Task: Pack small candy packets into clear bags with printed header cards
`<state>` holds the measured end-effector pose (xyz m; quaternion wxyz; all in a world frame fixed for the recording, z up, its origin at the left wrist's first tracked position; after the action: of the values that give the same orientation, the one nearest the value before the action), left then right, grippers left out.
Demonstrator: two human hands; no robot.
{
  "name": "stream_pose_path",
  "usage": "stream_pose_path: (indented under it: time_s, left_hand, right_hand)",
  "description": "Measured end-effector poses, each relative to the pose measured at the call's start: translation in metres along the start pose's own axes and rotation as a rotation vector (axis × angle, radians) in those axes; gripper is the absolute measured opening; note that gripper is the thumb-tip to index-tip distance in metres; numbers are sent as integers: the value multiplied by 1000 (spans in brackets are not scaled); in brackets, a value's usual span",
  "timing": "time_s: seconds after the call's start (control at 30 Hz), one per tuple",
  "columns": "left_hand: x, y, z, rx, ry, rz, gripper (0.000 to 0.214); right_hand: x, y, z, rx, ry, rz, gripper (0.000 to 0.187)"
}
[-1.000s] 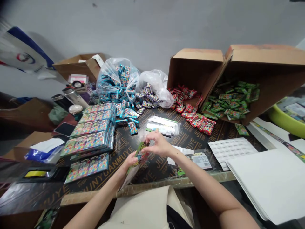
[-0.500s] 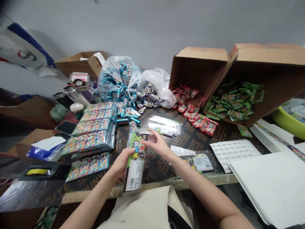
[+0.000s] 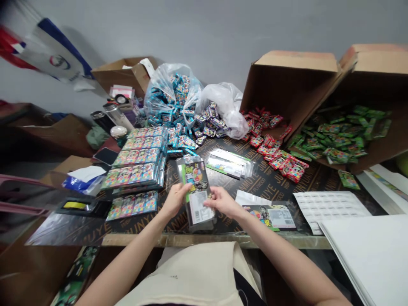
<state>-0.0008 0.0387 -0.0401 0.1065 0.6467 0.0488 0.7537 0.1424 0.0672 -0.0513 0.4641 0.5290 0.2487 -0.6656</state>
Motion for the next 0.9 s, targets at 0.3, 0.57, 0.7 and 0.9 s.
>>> stream_pose_path:
  time_s: [0.3, 0.57, 0.7, 0.9]
  left_hand:
    - [-15, -3, 33, -216, 148, 68, 38]
    - [-11, -16, 38, 304, 666, 140, 24]
    - [-4, -10, 32, 228, 520, 109, 15]
    - [52, 17, 28, 61, -296, 317, 16]
  right_hand:
    - [-26, 2, -39, 514, 84, -304, 29]
    - [-19, 6, 0, 733, -110, -398, 34]
    - [-23, 7, -4, 650, -196, -367, 18]
    - [-42, 30, -20, 551, 107, -352, 13]
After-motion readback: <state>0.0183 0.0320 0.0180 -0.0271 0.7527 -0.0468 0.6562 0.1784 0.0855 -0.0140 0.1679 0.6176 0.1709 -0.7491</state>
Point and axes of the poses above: each hand's wrist, its own y-axis away from the middle knuckle, its own z-axis out of the palm, x = y × z, the point moved 6 cm from there along -y, towards the middle knuckle, and after that the axes turned 13 degrees about -x, right-handed, at the moved point
